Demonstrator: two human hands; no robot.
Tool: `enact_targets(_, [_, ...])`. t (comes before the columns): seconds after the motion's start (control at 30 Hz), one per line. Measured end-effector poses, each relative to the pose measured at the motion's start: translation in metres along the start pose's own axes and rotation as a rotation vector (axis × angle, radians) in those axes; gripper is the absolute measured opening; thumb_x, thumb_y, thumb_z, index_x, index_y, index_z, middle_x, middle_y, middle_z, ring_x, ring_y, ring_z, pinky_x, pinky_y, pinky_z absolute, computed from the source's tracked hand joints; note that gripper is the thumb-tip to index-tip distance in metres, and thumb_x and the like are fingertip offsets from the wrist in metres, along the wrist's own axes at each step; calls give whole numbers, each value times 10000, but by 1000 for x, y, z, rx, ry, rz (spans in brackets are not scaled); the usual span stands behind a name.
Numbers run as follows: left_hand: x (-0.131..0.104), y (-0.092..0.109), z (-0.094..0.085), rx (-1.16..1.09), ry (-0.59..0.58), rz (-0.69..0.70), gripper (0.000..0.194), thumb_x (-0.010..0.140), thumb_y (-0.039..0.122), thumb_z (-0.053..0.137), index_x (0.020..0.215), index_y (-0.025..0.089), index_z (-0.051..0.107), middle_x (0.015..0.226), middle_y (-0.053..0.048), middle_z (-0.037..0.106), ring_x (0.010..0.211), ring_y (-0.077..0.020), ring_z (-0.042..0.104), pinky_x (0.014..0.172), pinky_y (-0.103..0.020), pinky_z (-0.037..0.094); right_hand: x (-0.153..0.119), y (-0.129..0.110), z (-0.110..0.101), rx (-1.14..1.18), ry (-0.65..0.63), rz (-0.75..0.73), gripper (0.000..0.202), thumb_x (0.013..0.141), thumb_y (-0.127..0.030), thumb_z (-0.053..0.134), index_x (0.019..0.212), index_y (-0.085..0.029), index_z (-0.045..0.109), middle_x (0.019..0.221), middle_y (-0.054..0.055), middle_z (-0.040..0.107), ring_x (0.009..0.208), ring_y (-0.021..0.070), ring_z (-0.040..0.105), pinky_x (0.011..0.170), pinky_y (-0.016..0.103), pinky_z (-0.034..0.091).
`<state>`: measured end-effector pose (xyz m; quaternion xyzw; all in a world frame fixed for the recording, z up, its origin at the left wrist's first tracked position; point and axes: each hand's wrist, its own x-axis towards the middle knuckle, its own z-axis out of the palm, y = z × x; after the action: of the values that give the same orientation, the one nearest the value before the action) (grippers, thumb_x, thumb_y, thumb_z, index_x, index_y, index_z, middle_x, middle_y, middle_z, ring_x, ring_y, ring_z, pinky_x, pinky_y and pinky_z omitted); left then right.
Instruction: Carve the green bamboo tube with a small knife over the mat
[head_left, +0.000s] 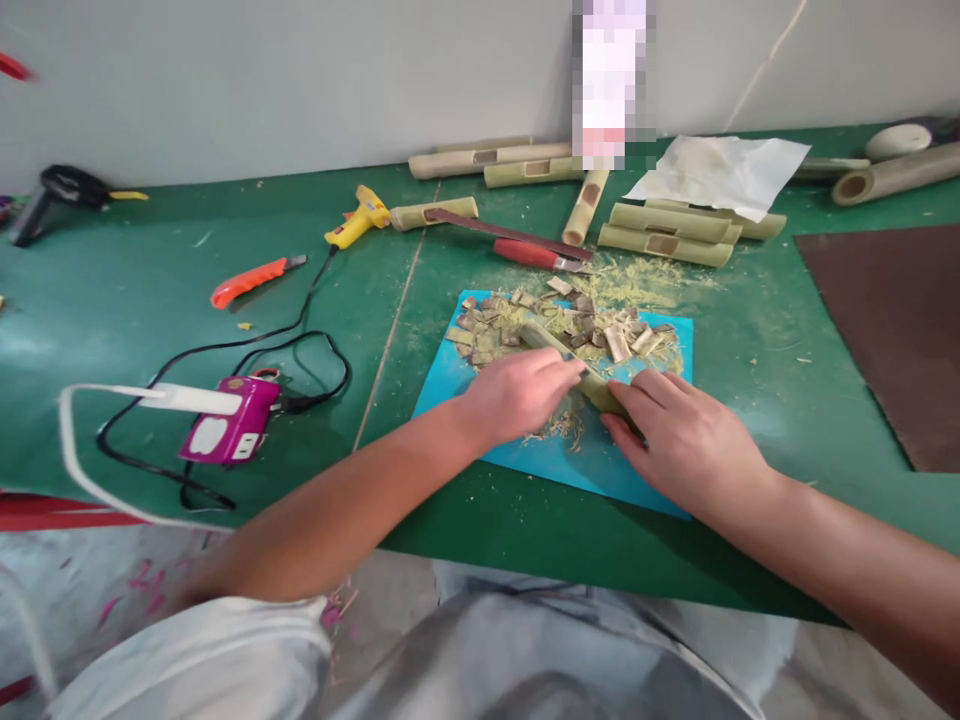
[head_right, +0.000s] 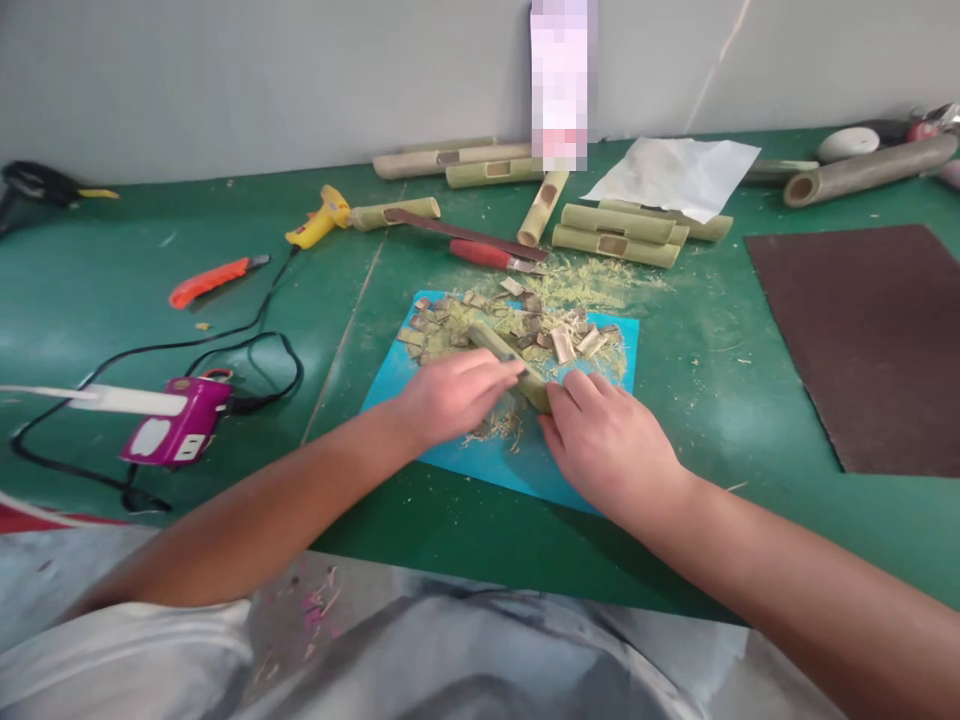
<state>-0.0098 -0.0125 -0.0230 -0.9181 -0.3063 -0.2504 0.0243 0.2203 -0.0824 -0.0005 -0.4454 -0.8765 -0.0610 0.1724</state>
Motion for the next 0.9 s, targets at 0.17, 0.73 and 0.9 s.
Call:
enact_targets(0.17, [-2,1,0,68,28,-45,312,1041,260,440,1095,105,705,767,-60,675,679,-139,646,623,-240,513,-1,0,-1,32,0,12,223,956,-243,520,968,-123,708,802,79,628,748,200,580,659,334,478])
enact_targets(0.73, [0,-7,-5,68,56,-73,328,1037,250,427,1023,112,724,782,-76,681,687,-146,643,632,-251,530,-1,0,-2,3,42,-10,240,966,-259,531,972,-103,713,782,76,643,712,191,598,635,324,481])
enact_targets(0.9, [-2,4,-5,13,-6,-54,324,1046,278,426,1122,136,707,799,-60,684,697,-130,650,625,-226,522,-1,0,-1,18,26,2,236,963,-249,518,957,-121,716,791,77,640,721,193,592,636,326,472])
